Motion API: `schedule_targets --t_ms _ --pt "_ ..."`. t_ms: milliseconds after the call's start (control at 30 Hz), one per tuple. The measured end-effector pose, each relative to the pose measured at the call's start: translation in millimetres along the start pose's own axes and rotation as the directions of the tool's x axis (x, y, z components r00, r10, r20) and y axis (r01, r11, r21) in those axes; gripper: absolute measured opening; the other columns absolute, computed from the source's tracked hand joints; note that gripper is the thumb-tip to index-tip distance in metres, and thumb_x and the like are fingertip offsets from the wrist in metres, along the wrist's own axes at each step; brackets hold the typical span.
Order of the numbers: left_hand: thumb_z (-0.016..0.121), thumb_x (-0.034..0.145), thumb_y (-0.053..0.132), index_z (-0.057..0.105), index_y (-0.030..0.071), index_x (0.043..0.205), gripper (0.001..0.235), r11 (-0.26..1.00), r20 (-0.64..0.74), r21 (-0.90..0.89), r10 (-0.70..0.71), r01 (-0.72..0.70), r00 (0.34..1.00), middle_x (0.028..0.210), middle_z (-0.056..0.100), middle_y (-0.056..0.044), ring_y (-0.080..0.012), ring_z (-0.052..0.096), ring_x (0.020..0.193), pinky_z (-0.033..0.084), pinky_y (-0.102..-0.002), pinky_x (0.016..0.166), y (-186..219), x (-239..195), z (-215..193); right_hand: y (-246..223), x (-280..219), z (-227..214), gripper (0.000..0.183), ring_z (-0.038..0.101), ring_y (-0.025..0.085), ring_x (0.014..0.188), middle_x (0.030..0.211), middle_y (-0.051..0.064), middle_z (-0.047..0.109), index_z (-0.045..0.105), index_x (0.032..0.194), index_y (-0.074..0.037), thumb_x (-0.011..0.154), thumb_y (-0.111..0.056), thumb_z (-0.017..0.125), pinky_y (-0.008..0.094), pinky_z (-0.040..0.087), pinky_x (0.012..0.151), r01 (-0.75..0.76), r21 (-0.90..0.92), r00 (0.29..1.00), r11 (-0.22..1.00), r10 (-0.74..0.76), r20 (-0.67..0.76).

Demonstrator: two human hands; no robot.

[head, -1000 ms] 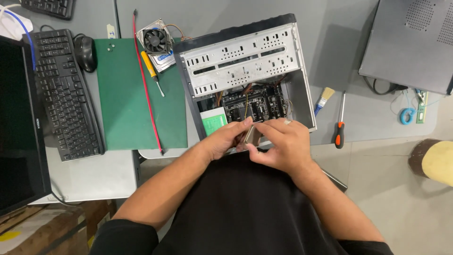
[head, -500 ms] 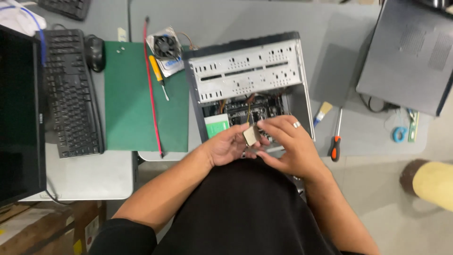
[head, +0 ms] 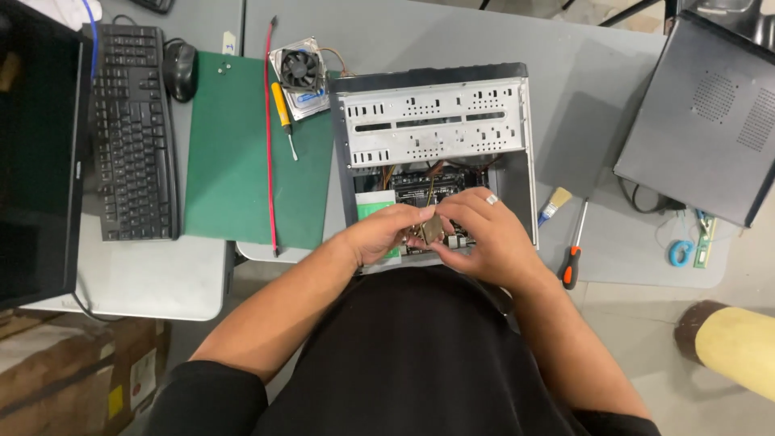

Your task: The person installs a power supply unit into a desktop computer case, connects cables to the motherboard, and secures the unit with a screwdriver. They then insert a graphics card into a motherboard slot and use a brush to clean dust from the interior.

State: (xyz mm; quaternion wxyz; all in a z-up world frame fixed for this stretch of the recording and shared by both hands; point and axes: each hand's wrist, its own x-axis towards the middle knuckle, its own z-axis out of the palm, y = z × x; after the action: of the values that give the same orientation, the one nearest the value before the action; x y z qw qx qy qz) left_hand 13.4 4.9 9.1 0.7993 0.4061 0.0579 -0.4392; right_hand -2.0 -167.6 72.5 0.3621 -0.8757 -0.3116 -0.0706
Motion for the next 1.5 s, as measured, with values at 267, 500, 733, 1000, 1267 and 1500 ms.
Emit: schedule_targets --t_ms 267,500,733,1000,1267,1500 --pt "0.029 0.081 0.069 0.067 0.008 0.078 0.072 0.838 -0.081 0.539 -0.051 0.087 0.995 0.072 0.065 -0.011 -0.0264 0.064 0.077 0.049 -0.036 0.072 30.8 6.1 15.0 45.7 -6.7 13.0 0.032 0.061 0.025 0.076 0.082 0.01 0.063 0.065 0.092 -0.003 0.07 -0.022 0.077 0.036 0.053 0.064 -0.202 0.386 0.972 0.9 0.233 -0.037" --pt "0.041 0.084 0.03 0.069 0.015 0.085 0.032 -0.553 0.427 0.766 0.059 -0.326 0.902 0.091 0.066 -0.005 -0.0263 0.057 0.096 0.039 -0.045 0.087 -39.9 34.0 -8.5 96.4 -27.2 38.9 0.029 0.059 0.017 0.058 0.064 0.018 0.061 0.062 0.086 0.003 0.084 -0.026 0.062 0.027 0.053 0.051 -0.81 0.514 0.46 0.282 0.849 0.259" --pt "0.033 0.085 0.047 0.069 0.014 0.096 0.05 -0.735 0.069 0.668 -0.099 -0.12 0.993 0.111 0.063 -0.005 -0.0272 0.044 0.115 0.016 -0.053 0.105 -25.3 41.1 -16.5 103.7 -10.9 46.7 0.039 0.06 0.032 0.063 0.065 0.017 0.058 0.063 0.075 0.001 0.07 -0.037 0.061 0.044 0.049 0.055 -0.52 -0.188 0.701 0.834 0.541 0.464" --pt "0.038 0.081 0.028 0.06 0.019 0.112 0.04 -0.761 -0.008 0.617 -0.258 -0.198 0.966 0.117 0.059 0.0 -0.0242 0.05 0.108 0.027 -0.046 0.099 -17.6 47.0 -0.9 136.7 -22.1 74.0 0.04 0.063 0.03 0.074 0.081 0.007 0.059 0.06 0.084 -0.011 0.067 -0.047 0.059 0.042 0.052 0.06 0.042 -0.414 0.715 0.909 0.262 0.648" --pt "0.046 0.08 0.02 0.063 0.022 0.103 0.029 -0.763 0.062 0.606 -0.238 -0.226 0.969 0.112 0.057 0.003 -0.0222 0.051 0.105 0.032 -0.044 0.092 -34.1 62.6 -4.3 112.7 -16.8 42.2 0.048 0.063 0.034 0.077 0.079 0.015 0.062 0.063 0.084 0.0 0.072 -0.046 0.06 0.044 0.051 0.064 -0.446 -0.393 0.682 0.804 0.59 0.432" --pt "0.054 0.076 0.008 0.066 0.015 0.068 0.017 -0.799 0.19 0.582 -0.051 -0.154 0.98 0.069 0.064 -0.003 -0.0236 0.057 0.07 0.041 -0.042 0.068 -97.5 133.6 -12.7 78.5 -38.6 6.4 0.037 0.064 0.017 0.07 0.075 0.007 0.062 0.062 0.088 -0.003 0.073 -0.035 0.074 0.026 0.052 0.058 -0.771 0.053 0.637 0.635 0.765 0.092"
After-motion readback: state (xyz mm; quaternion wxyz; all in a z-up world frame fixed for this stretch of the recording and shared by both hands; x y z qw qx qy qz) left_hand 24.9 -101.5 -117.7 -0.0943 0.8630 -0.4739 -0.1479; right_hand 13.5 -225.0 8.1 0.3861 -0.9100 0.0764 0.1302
